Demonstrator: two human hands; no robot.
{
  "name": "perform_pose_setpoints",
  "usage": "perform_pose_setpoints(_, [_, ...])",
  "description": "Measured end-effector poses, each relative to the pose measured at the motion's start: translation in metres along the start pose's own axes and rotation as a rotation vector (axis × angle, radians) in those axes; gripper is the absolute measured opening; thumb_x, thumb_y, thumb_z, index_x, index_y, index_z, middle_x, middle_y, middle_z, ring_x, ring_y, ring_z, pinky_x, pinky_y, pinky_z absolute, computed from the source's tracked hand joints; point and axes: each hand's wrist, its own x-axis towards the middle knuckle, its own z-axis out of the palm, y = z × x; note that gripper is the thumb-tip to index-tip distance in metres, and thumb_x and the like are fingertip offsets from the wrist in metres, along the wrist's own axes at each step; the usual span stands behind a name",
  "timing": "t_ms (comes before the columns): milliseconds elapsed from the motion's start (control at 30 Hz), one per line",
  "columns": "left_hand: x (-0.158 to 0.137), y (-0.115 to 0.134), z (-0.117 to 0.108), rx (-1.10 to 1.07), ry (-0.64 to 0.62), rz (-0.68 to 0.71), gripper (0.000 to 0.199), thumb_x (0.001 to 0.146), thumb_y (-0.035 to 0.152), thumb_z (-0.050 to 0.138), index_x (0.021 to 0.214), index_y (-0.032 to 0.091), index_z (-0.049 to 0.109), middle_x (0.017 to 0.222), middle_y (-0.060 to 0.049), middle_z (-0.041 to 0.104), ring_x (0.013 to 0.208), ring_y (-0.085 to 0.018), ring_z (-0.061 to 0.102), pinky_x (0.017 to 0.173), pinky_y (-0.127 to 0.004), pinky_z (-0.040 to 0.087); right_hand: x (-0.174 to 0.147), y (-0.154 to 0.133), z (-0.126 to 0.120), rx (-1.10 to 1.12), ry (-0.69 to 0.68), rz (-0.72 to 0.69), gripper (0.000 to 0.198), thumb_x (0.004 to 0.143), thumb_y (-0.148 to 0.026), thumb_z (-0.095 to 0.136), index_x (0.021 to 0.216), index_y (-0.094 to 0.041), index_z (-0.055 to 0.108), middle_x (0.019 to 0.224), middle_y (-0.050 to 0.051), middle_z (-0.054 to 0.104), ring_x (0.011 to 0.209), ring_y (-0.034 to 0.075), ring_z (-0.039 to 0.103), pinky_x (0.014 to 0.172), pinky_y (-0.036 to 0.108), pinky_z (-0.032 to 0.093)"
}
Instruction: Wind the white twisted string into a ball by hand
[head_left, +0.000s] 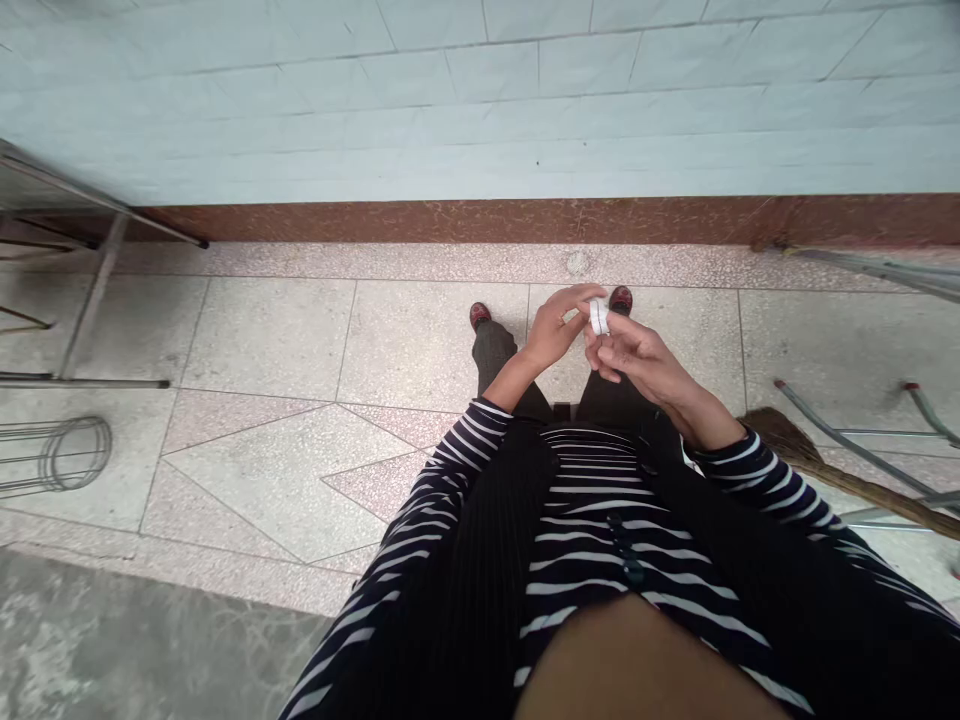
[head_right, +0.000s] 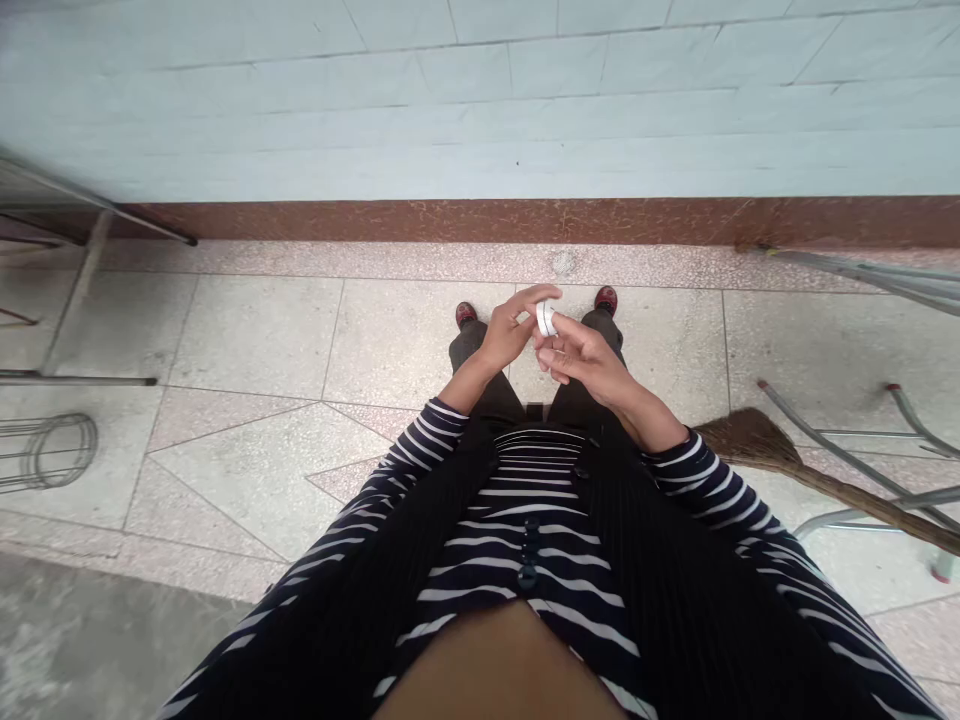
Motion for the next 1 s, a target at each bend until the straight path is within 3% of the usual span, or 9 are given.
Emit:
perform_pose_setpoints(133, [-0.005,-0.014,0.005,0.098,-0.093,-0.127,0.038,0.112,0.043,0.055,0.107,0.018,0.083,0.115,-0.009,0.083,0.115,-0.024,0.074,0.118,-0.044,0.05,-0.006,-0.011,-0.006,-0.056,-0.031,-0.07,0.073,0.092,-0.043,0.087,0.159,-0.039,0.06,0.116,0.005,0.057,0.085,0.016,0.056,0.051,0.022,0.043])
perform_pose_setpoints(233, [-0.025,-0.018,0.008,0.1,-0.144,-0.212,0.036,0.112,0.038,0.055,0.106,0.016,0.083,0.11,-0.008,0.083,0.108,-0.024,0.075,0.109,-0.04,0.054,-0.002,-0.018,-0.02,-0.152,0.01,-0.138,0.085,0.093,-0.05,0.084,0.168,-0.046,0.047,0.134,0.006,0.055,0.087,0.016,0.056,0.053,0.023,0.045])
perform_pose_setpoints(333, [-0.042,-0.007,0.003,0.093,-0.247,-0.209,0.033,0.109,0.038,0.06,0.099,0.017,0.083,0.106,-0.007,0.083,0.102,-0.022,0.074,0.105,-0.036,0.054,0.012,-0.011,-0.041,-0.345,0.117,-0.158,0.097,0.092,-0.056,0.083,0.174,-0.051,0.032,0.149,0.006,0.051,0.086,0.016,0.058,0.058,0.026,0.05])
perform_pose_setpoints(467, [-0.042,0.021,-0.015,0.067,-0.278,-0.149,0.035,0.109,0.039,0.059,0.092,0.019,0.082,0.099,-0.005,0.081,0.097,-0.019,0.074,0.1,-0.033,0.053,0.024,0.021,-0.065,-0.672,0.219,-0.065,0.113,0.087,-0.063,0.084,0.179,-0.036,0.024,0.152,0.013,0.054,0.078,0.016,0.057,0.069,0.034,0.055])
perform_pose_setpoints(600, [-0.024,0.035,-0.037,0.18,-0.114,-0.144,0.035,0.107,0.035,0.059,0.084,0.019,0.079,0.09,-0.003,0.078,0.092,-0.018,0.071,0.095,-0.032,0.052,0.011,0.046,-0.067,-0.782,0.098,0.106,0.11,0.087,-0.057,0.081,0.177,-0.022,0.028,0.142,0.016,0.064,0.069,0.016,0.057,0.07,0.036,0.053])
perform_pose_setpoints(700, [-0.007,0.035,-0.047,0.274,-0.079,-0.139,0.032,0.105,0.03,0.061,0.079,0.019,0.077,0.085,-0.002,0.077,0.092,-0.018,0.069,0.097,-0.033,0.051,-0.006,0.044,-0.056,-0.719,-0.051,0.221,0.096,0.086,-0.05,0.084,0.169,-0.021,0.044,0.118,0.009,0.07,0.064,0.013,0.051,0.06,0.029,0.046])
perform_pose_setpoints(800, [0.002,0.032,-0.046,0.289,-0.107,-0.142,0.03,0.104,0.028,0.061,0.082,0.019,0.079,0.088,-0.002,0.079,0.094,-0.019,0.07,0.1,-0.034,0.05,-0.019,0.03,-0.044,-0.45,-0.222,0.292,0.076,0.09,-0.046,0.085,0.158,-0.026,0.059,0.103,0.002,0.063,0.063,0.009,0.044,0.055,0.023,0.038])
perform_pose_setpoints(900, [-0.004,0.025,-0.034,0.218,-0.192,-0.169,0.029,0.105,0.031,0.062,0.089,0.018,0.082,0.095,-0.004,0.081,0.095,-0.019,0.072,0.099,-0.033,0.051,-0.026,0.015,-0.038,-0.099,-0.304,0.255,0.067,0.093,-0.041,0.084,0.156,-0.03,0.063,0.105,0.001,0.057,0.067,0.008,0.044,0.055,0.021,0.039])
perform_pose_setpoints(1000, [-0.024,0.012,-0.016,0.167,-0.307,-0.221,0.028,0.105,0.034,0.064,0.09,0.017,0.082,0.095,-0.004,0.081,0.094,-0.019,0.073,0.093,-0.031,0.052,-0.025,0.005,-0.039,0.049,-0.249,0.115,0.075,0.092,-0.038,0.085,0.162,-0.037,0.059,0.119,0.004,0.057,0.072,0.01,0.049,0.056,0.023,0.044])
